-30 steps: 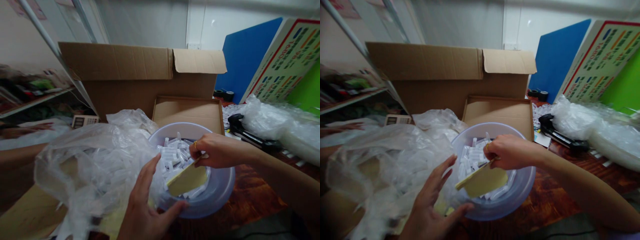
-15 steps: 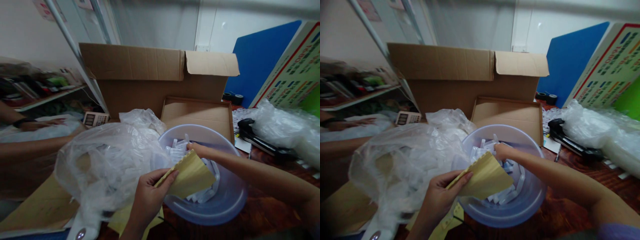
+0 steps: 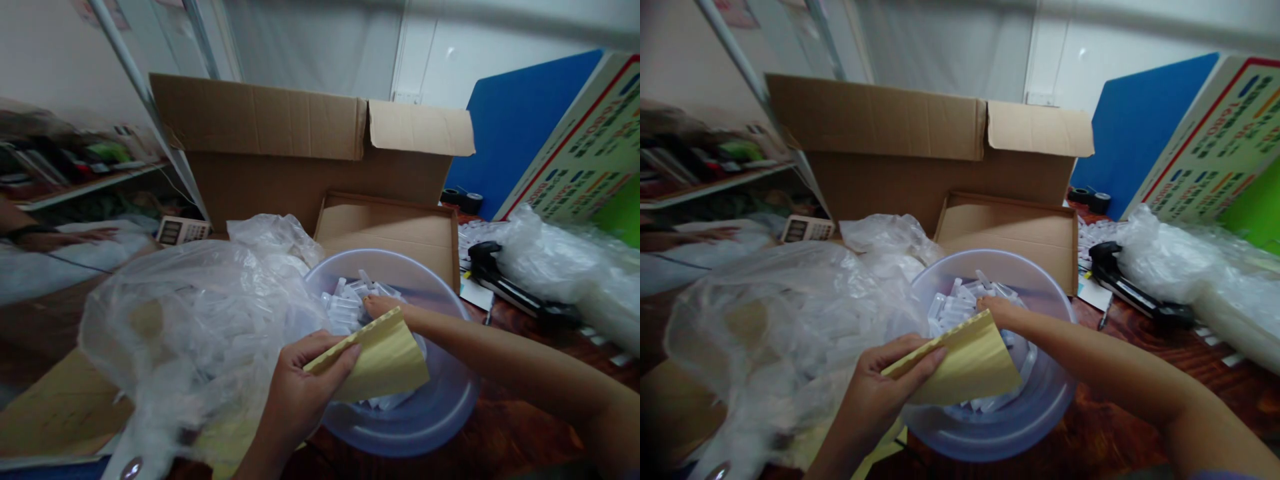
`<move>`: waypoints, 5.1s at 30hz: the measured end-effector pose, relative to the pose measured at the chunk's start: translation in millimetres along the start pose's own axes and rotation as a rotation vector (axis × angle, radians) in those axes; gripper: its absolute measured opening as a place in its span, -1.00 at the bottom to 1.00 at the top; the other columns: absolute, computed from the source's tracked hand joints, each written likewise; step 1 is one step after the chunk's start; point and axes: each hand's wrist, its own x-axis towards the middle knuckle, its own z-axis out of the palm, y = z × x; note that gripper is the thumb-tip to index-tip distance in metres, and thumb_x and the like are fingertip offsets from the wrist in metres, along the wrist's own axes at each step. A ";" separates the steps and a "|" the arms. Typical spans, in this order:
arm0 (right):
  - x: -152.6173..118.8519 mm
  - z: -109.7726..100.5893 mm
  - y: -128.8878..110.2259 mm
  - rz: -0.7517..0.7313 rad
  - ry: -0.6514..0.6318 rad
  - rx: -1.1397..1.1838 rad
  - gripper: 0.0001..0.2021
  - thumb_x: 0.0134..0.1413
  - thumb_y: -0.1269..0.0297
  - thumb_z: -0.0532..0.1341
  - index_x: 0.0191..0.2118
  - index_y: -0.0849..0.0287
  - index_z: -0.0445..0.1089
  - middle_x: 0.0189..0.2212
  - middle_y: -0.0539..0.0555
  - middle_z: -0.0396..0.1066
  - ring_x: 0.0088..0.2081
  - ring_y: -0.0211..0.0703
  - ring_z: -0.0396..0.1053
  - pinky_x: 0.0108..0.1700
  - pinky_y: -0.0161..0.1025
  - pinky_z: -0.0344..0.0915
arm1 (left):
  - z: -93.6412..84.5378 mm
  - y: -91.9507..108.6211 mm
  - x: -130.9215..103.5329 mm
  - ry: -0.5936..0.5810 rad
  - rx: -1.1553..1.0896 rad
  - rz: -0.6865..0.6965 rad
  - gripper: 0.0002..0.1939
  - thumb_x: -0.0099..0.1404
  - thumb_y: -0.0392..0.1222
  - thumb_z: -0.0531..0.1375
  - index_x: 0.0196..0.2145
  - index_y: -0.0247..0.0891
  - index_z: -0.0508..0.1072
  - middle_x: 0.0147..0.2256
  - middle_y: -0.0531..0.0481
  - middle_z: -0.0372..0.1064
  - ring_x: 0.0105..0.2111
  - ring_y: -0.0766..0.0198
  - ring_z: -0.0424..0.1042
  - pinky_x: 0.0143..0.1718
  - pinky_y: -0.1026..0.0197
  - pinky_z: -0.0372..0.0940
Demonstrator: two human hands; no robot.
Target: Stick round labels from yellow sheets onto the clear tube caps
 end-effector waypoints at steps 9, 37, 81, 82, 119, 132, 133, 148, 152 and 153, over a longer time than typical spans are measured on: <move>12.3 -17.8 24.4 0.193 0.038 0.502 -0.78 0.29 0.23 0.18 -0.12 0.30 0.37 -0.35 0.02 0.39 -0.43 -0.34 0.36 -0.38 -0.34 0.38 | 14.6 4.0 -34.9 -0.333 0.112 0.265 -0.93 0.14 -0.29 0.31 -0.45 -0.20 0.63 -0.51 0.02 0.46 -0.50 0.37 0.45 -0.43 0.41 0.32; -2.1 -41.3 36.7 -0.455 -0.169 -0.153 -0.56 -0.10 0.54 0.23 -0.01 0.22 0.40 -0.12 0.10 0.45 -0.18 -0.15 0.41 -0.16 -0.26 0.29 | 13.4 -27.2 -41.1 -0.263 -0.027 0.348 -0.77 0.09 -0.42 0.32 -0.31 -0.18 0.45 -0.41 0.07 0.43 -0.42 0.37 0.47 -0.36 0.36 0.34; 2.0 -44.4 -12.9 -0.021 0.021 0.192 -0.63 -0.07 0.40 0.38 -0.08 0.25 0.41 -0.28 0.06 0.41 -0.25 -0.17 0.38 -0.14 -0.14 0.36 | 16.7 -14.3 -35.0 -0.283 0.106 0.321 -0.89 0.14 -0.28 0.31 -0.53 -0.23 0.54 -0.57 0.04 0.41 -0.48 0.32 0.46 -0.36 0.30 0.35; 4.9 -45.8 -15.5 0.034 -0.004 0.186 -0.67 -0.02 0.36 0.37 -0.09 0.27 0.41 -0.28 0.07 0.41 -0.26 -0.17 0.38 -0.15 -0.13 0.37 | 17.2 -13.3 -34.7 -0.268 0.102 0.314 -0.90 0.13 -0.27 0.31 -0.53 -0.23 0.54 -0.57 0.03 0.41 -0.49 0.32 0.46 -0.36 0.30 0.34; -71.3 -44.5 -58.1 -0.481 0.600 1.246 -0.47 0.01 0.36 0.30 0.15 0.12 0.27 -0.50 -0.10 0.23 -0.55 -0.42 0.09 -0.53 -0.44 0.04 | 34.0 -2.0 29.4 -0.242 0.020 0.059 -0.82 0.02 -0.04 0.36 -0.43 -0.16 0.66 0.04 -0.14 0.39 0.08 -0.04 0.30 0.21 0.00 0.10; -50.2 -15.2 -63.1 -0.199 0.661 1.717 -0.59 0.02 0.04 0.31 -0.11 0.10 0.18 -0.34 -0.01 0.39 -0.42 -0.24 0.42 -0.44 -0.34 0.32 | 59.9 -6.6 30.3 -0.138 -0.204 -0.152 -0.70 0.02 0.04 0.37 -0.45 -0.28 0.58 -0.21 -0.12 0.46 -0.02 -0.03 0.34 0.03 0.05 0.21; -51.2 -13.5 -62.3 -0.206 0.647 1.727 -0.57 0.02 0.04 0.31 -0.09 0.10 0.18 -0.29 0.00 0.40 -0.38 -0.22 0.44 -0.41 -0.32 0.35 | 61.4 -7.4 30.6 -0.138 -0.216 -0.161 -0.70 0.02 0.04 0.37 -0.46 -0.28 0.57 -0.21 -0.13 0.46 -0.01 -0.04 0.33 0.02 0.05 0.21; -81.8 -27.3 -62.8 -0.339 0.687 1.322 -0.78 0.06 0.30 0.16 -0.26 0.03 0.58 -0.21 0.00 0.51 -0.10 -0.16 0.42 -0.04 -0.30 0.32 | 63.1 2.9 23.9 -0.302 -0.357 -0.500 -0.62 -0.14 -0.09 0.42 -0.36 -0.31 0.53 -0.45 0.02 0.48 -0.42 0.28 0.39 -0.32 0.26 0.20; -89.1 -27.5 -68.0 -0.404 0.719 1.238 -0.78 0.09 0.32 0.15 -0.31 0.02 0.59 -0.32 0.00 0.52 -0.19 -0.15 0.45 -0.10 -0.27 0.36 | 64.1 -0.7 22.7 -0.308 -0.278 -0.452 -0.67 -0.16 -0.09 0.43 -0.43 -0.35 0.57 -0.44 -0.04 0.50 -0.36 0.21 0.42 -0.30 0.24 0.22; -88.4 -27.6 -68.3 -0.424 0.724 1.223 -0.77 0.11 0.30 0.14 -0.32 0.03 0.58 -0.32 0.01 0.52 -0.19 -0.15 0.46 -0.10 -0.26 0.36 | 63.0 -0.7 22.2 -0.306 -0.237 -0.427 -0.68 -0.16 -0.09 0.43 -0.45 -0.35 0.58 -0.45 -0.06 0.50 -0.35 0.19 0.42 -0.28 0.23 0.22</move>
